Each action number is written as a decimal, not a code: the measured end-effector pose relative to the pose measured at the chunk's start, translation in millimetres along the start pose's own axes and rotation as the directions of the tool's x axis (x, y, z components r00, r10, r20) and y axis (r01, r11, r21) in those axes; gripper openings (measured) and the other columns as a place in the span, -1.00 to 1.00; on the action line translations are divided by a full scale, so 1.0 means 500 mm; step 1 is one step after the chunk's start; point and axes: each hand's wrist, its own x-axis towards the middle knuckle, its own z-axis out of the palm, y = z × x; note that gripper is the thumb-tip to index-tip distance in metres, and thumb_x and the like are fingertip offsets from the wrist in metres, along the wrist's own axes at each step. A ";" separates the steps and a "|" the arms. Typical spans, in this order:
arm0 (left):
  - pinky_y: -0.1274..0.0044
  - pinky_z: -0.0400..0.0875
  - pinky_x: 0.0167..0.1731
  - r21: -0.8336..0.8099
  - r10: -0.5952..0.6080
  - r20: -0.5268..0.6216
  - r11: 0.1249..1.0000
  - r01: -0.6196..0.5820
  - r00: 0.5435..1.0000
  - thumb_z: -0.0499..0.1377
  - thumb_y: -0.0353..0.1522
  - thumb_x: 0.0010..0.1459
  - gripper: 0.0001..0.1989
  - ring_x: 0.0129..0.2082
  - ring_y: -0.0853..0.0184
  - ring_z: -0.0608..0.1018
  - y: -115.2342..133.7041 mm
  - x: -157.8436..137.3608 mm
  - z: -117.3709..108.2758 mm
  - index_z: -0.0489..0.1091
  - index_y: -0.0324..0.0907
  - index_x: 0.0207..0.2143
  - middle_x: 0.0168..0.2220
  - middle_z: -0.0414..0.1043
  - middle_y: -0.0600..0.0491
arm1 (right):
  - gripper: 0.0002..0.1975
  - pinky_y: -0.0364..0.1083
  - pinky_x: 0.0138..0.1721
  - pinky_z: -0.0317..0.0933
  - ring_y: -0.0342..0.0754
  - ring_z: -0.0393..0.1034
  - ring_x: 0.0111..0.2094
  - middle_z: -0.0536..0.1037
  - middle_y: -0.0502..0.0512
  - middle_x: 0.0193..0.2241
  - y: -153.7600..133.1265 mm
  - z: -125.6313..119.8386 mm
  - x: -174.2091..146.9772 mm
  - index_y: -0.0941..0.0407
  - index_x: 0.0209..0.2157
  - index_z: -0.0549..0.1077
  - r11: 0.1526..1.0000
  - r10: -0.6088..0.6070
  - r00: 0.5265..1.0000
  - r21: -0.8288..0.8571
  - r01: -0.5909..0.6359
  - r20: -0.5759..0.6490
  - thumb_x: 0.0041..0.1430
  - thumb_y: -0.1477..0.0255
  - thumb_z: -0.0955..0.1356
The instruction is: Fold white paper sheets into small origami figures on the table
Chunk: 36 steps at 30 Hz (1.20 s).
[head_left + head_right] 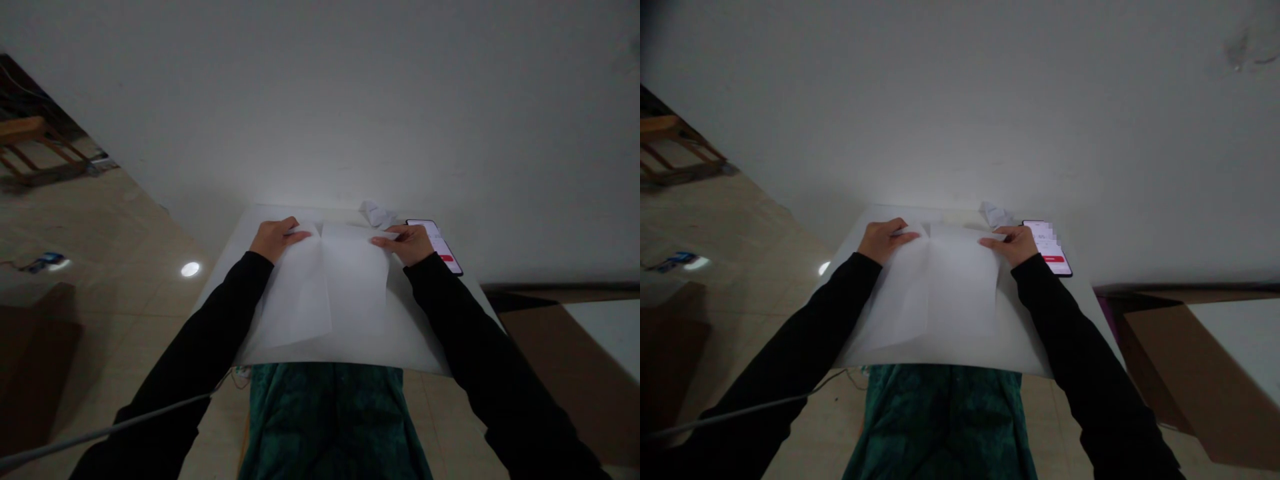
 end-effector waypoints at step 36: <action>0.60 0.34 -0.58 -0.663 -0.579 -0.309 0.700 0.265 0.755 0.32 -0.18 -0.09 -0.66 -0.58 0.43 0.41 0.078 -0.023 0.060 0.47 -0.32 -0.46 -0.54 0.43 0.04 | -0.70 -0.01 -0.42 0.46 0.00 0.50 -0.46 0.58 0.07 -0.48 -0.044 0.043 -0.019 0.13 -0.42 0.49 0.702 0.459 0.869 0.676 -0.226 -0.186 -0.19 0.27 0.52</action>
